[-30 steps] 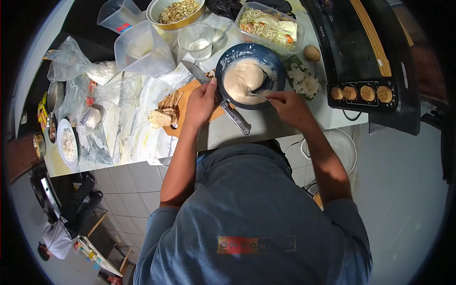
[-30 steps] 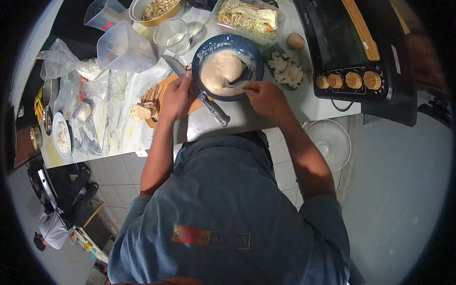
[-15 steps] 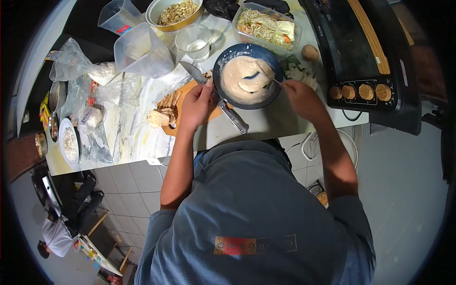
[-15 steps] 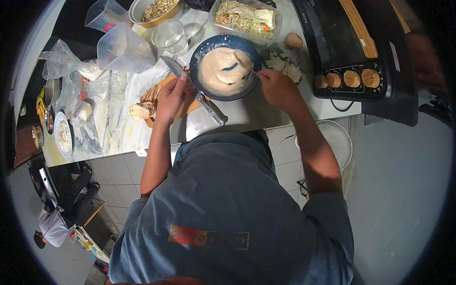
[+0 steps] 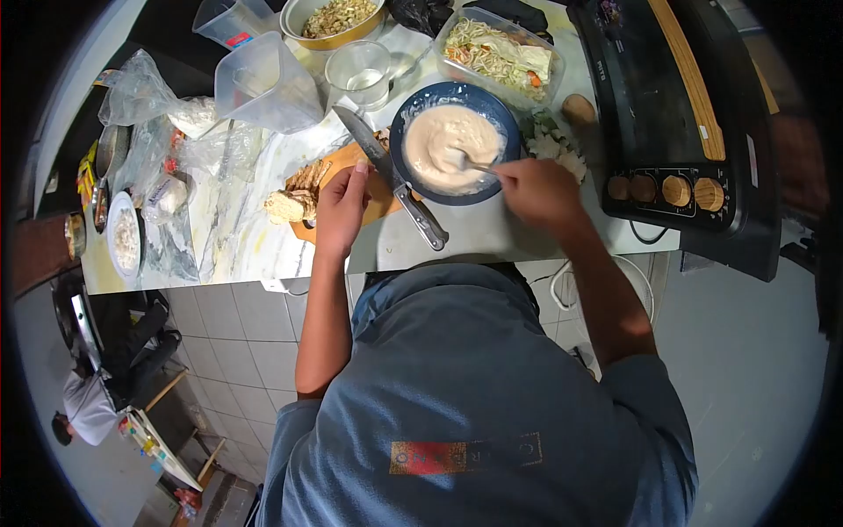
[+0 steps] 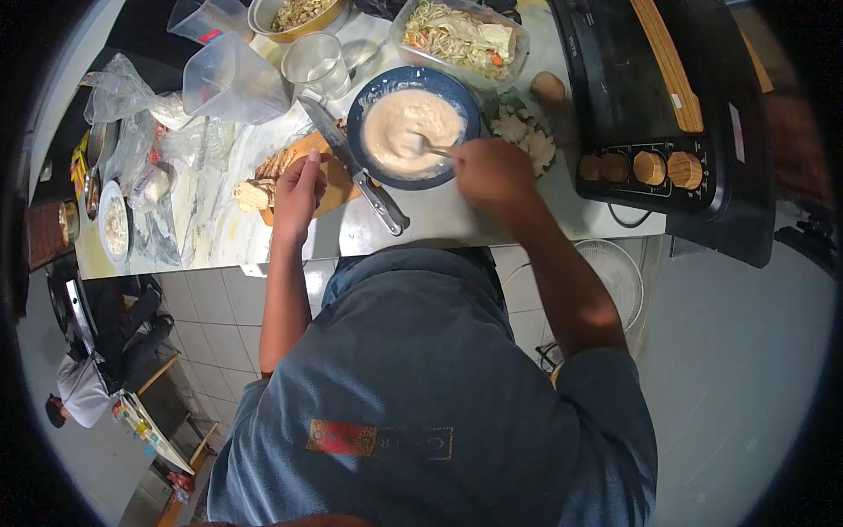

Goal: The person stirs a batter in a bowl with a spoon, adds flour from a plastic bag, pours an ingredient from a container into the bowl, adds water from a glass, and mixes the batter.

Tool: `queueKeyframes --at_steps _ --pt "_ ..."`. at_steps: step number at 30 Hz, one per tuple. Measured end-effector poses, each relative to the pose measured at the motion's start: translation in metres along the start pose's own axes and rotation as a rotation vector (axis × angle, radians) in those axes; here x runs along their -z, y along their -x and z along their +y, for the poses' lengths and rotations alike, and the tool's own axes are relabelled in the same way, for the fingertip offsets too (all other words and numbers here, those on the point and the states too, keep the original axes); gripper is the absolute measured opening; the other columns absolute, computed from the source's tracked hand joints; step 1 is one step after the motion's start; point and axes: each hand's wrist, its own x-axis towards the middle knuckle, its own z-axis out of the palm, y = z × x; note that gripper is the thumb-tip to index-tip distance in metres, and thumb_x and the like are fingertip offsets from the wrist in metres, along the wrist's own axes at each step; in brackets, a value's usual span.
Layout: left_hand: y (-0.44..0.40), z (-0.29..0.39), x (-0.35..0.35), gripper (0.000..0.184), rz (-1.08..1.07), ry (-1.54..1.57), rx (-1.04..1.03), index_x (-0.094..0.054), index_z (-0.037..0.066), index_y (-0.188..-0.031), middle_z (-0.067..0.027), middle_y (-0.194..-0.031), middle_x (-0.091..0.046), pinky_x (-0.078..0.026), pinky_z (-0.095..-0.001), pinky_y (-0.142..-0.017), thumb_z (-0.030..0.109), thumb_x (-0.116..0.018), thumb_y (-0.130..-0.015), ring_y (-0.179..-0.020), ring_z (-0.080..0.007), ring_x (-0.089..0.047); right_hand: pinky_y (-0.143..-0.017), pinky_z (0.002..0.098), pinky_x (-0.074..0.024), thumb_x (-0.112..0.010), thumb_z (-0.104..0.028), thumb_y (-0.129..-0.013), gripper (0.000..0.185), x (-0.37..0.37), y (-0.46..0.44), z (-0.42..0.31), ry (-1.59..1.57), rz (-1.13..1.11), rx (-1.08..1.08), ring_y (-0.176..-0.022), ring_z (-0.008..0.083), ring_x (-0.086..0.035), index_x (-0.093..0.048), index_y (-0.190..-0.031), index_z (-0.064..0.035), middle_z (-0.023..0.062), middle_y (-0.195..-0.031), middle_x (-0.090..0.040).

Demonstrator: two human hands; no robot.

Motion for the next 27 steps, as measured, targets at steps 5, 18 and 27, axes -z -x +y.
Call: queueKeyframes --at_steps 5,18,27 --pt "0.008 0.001 -0.003 0.039 0.019 0.076 -0.002 -0.068 0.000 -0.102 0.0041 -0.067 -0.049 -0.033 -0.0222 -0.054 0.037 -0.054 -0.101 -0.060 -0.0050 -0.042 -0.074 0.0461 -0.0535 -0.053 -0.025 -0.091 0.024 0.006 -0.011 0.006 0.131 0.045 -0.083 -0.083 0.0344 -0.067 -0.075 -0.100 -0.0220 0.0139 -0.089 -0.070" --pt "0.013 0.000 -0.012 0.039 0.057 0.098 -0.002 -0.068 0.000 -0.103 0.0049 -0.067 -0.048 -0.031 -0.0217 -0.052 0.037 -0.056 -0.101 -0.059 -0.0044 -0.040 -0.077 0.0480 -0.0515 -0.051 -0.014 -0.089 0.029 0.022 0.007 0.021 0.019 0.087 0.131 -0.084 0.0370 -0.066 -0.072 -0.109 -0.0138 0.0166 -0.088 -0.069" --pt "0.018 -0.001 -0.017 0.039 0.047 0.111 0.007 -0.067 -0.001 -0.105 0.0052 -0.067 -0.047 -0.030 -0.0213 -0.052 0.036 -0.055 -0.101 -0.059 -0.0038 -0.039 -0.077 0.0463 -0.0520 -0.054 -0.016 -0.090 0.027 -0.016 -0.009 0.031 -0.093 0.170 0.053 -0.085 0.0377 -0.066 -0.072 -0.110 -0.0122 0.0183 -0.089 -0.070"
